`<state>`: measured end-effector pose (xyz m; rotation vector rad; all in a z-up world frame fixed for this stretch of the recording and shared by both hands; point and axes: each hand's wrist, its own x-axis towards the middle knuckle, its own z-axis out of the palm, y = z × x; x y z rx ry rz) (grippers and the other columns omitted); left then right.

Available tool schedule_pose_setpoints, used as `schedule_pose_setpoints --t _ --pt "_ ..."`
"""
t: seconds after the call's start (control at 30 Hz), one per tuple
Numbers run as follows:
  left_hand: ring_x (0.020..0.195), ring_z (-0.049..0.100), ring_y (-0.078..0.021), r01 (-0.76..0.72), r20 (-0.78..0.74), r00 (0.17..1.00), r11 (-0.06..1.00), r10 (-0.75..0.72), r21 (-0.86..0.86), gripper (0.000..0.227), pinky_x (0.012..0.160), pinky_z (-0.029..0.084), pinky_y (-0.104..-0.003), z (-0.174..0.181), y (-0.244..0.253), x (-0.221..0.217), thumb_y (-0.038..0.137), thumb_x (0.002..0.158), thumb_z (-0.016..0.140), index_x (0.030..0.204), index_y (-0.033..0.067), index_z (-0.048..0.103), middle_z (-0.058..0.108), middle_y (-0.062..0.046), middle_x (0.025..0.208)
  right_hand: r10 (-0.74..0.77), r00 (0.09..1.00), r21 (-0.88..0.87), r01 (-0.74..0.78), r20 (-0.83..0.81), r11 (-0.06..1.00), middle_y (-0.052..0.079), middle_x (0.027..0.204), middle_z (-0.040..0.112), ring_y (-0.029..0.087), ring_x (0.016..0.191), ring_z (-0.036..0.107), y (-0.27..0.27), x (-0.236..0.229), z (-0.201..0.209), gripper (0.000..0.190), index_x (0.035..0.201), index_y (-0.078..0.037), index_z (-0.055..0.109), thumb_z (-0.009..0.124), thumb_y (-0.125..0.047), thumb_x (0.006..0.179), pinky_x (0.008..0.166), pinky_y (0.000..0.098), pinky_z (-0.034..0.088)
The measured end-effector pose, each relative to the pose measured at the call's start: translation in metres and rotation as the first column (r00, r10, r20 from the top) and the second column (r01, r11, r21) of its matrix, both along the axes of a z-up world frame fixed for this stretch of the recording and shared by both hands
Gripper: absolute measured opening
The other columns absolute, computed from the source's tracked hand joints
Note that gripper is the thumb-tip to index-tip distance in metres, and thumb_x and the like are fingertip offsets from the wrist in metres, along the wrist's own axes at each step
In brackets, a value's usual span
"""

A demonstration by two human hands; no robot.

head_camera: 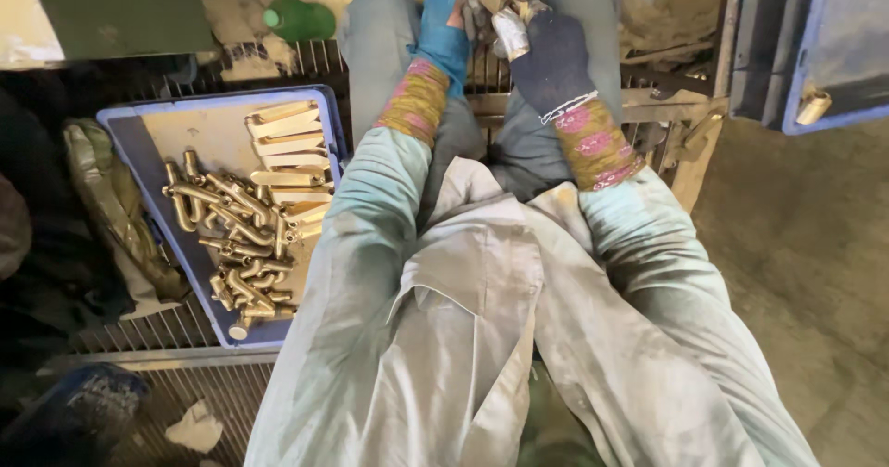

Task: The person repeatedly picks up small brass-colored metal parts from a blue bin and rubs them against a rotating sanding belt. After each part is treated, it is placed into a separate bin to the right. The process is repeated continuously for many parts.

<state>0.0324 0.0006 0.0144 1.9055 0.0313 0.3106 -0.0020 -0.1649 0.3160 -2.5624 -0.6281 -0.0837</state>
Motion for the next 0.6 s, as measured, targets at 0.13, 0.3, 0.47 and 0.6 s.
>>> schedule_pose_setpoints --t 0.13,0.3,0.47,0.6 --pt "0.101 0.068 -0.0350 0.078 -0.124 0.973 0.784 -0.194 -0.616 0.028 0.087 0.055 -0.044 0.078 0.006 -0.005 0.026 0.108 0.051 0.122 0.0051 0.064 0.070 -0.020 0.108 0.081 0.995 -0.061 -0.084 -0.054 0.995 0.021 0.089 0.071 0.041 0.082 0.068 -0.015 -0.018 0.042 0.026 0.105 -0.003 0.073 0.070 -0.028 0.096 0.074 0.0510 0.053" --pt "0.124 0.061 -0.0348 0.361 0.626 0.672 0.913 -0.396 0.190 0.052 0.106 0.049 -0.042 0.238 0.039 -0.070 0.041 0.111 0.036 0.140 0.0029 0.054 0.062 -0.024 0.128 0.141 0.977 0.198 -0.108 -0.162 0.974 0.017 0.097 0.072 0.037 0.087 0.070 -0.056 -0.094 0.116 0.016 0.116 -0.006 0.072 0.073 -0.016 0.104 0.076 0.0466 0.055" --pt "0.128 0.060 -0.0171 0.482 0.090 0.805 0.557 -0.586 -0.676 0.052 0.117 0.044 -0.030 0.361 0.021 -0.124 0.031 0.113 0.063 0.154 0.0005 0.051 0.064 -0.011 0.136 0.186 0.979 0.290 -0.153 -0.088 0.945 0.016 0.108 0.070 0.037 0.091 0.070 -0.071 -0.139 0.135 0.034 0.130 -0.004 0.064 0.076 -0.016 0.100 0.080 0.0443 0.056" --pt "0.131 0.060 -0.0161 0.524 0.091 0.761 0.526 -0.642 -0.670 0.051 0.119 0.045 -0.029 0.405 0.017 -0.123 0.033 0.115 0.061 0.155 0.0024 0.049 0.064 -0.008 0.138 0.170 0.980 0.169 -0.186 0.103 0.968 0.022 0.116 0.069 0.039 0.095 0.069 -0.076 -0.146 0.135 0.050 0.137 0.000 0.059 0.079 -0.020 0.095 0.081 0.0457 0.055"
